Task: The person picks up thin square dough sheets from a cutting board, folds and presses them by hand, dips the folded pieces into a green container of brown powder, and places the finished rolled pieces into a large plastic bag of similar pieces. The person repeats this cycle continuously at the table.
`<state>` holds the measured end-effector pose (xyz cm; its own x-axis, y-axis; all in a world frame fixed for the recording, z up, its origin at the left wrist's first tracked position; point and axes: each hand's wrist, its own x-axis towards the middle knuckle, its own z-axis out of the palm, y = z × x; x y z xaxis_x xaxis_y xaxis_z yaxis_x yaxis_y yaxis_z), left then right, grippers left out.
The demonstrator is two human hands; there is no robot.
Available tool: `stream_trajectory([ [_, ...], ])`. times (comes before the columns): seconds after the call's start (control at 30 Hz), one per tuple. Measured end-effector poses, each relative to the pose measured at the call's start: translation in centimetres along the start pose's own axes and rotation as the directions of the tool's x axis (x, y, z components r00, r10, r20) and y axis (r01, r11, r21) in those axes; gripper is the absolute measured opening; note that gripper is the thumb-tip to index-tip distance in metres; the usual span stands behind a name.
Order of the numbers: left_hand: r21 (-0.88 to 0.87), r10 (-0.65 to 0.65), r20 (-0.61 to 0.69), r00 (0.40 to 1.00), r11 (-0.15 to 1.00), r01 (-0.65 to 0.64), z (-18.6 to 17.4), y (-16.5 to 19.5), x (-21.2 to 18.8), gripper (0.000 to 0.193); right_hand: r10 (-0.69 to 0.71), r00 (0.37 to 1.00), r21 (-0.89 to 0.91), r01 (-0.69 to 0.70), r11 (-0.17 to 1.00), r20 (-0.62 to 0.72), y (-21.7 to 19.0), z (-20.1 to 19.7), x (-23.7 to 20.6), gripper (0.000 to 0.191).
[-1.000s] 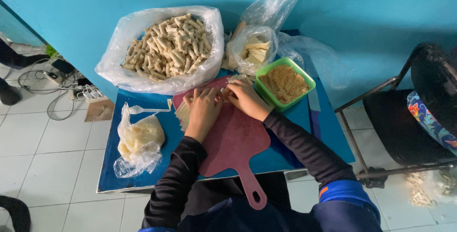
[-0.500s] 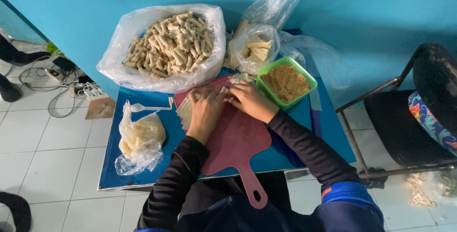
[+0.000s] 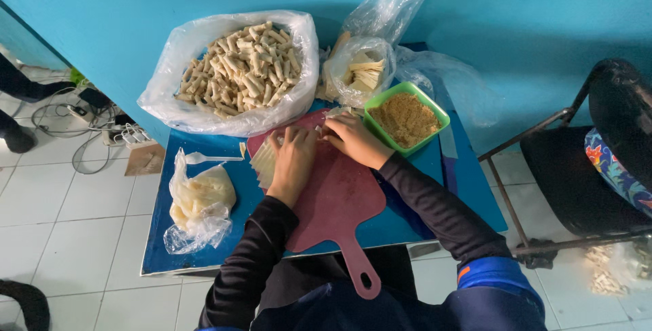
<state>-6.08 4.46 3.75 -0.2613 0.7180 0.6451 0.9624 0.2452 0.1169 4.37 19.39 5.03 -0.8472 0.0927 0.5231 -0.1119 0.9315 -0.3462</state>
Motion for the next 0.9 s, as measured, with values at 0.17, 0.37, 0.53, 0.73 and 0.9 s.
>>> stream_trajectory([
  [0.17, -0.063, -0.032, -0.004, 0.999, 0.997, 0.032, -0.1, -0.17, 0.38, 0.016, -0.098, 0.992, -0.176, 0.083, 0.981, -0.081, -0.44, 0.02, -0.21, 0.018],
  [0.37, -0.014, -0.023, -0.025, 0.999, 1.0, 0.023, -0.16, -0.14, 0.15, 0.024, -0.046, 0.997, -0.183, 0.036, 0.983, -0.054, -0.56, 0.49, -0.37, 0.021],
  [0.53, -0.072, -0.06, -0.047, 0.997, 0.996, 0.056, 0.06, -0.1, -0.16, 0.022, -0.076, 0.996, -0.186, 0.066, 0.98, -0.048, -0.03, 0.42, -0.66, 0.022],
  [0.73, 0.008, -0.037, -0.081, 0.996, 0.999, 0.038, 0.27, -0.1, 0.21, 0.024, -0.065, 0.996, -0.255, 0.047, 0.966, -0.06, -0.12, 0.53, -0.53, 0.017],
  [0.9, 0.009, -0.108, 0.034, 0.994, 0.994, 0.108, 0.1, 0.09, 0.7, 0.014, -0.037, 0.998, -0.388, 0.014, 0.921, -0.05, -0.59, 0.55, -0.13, 0.011],
])
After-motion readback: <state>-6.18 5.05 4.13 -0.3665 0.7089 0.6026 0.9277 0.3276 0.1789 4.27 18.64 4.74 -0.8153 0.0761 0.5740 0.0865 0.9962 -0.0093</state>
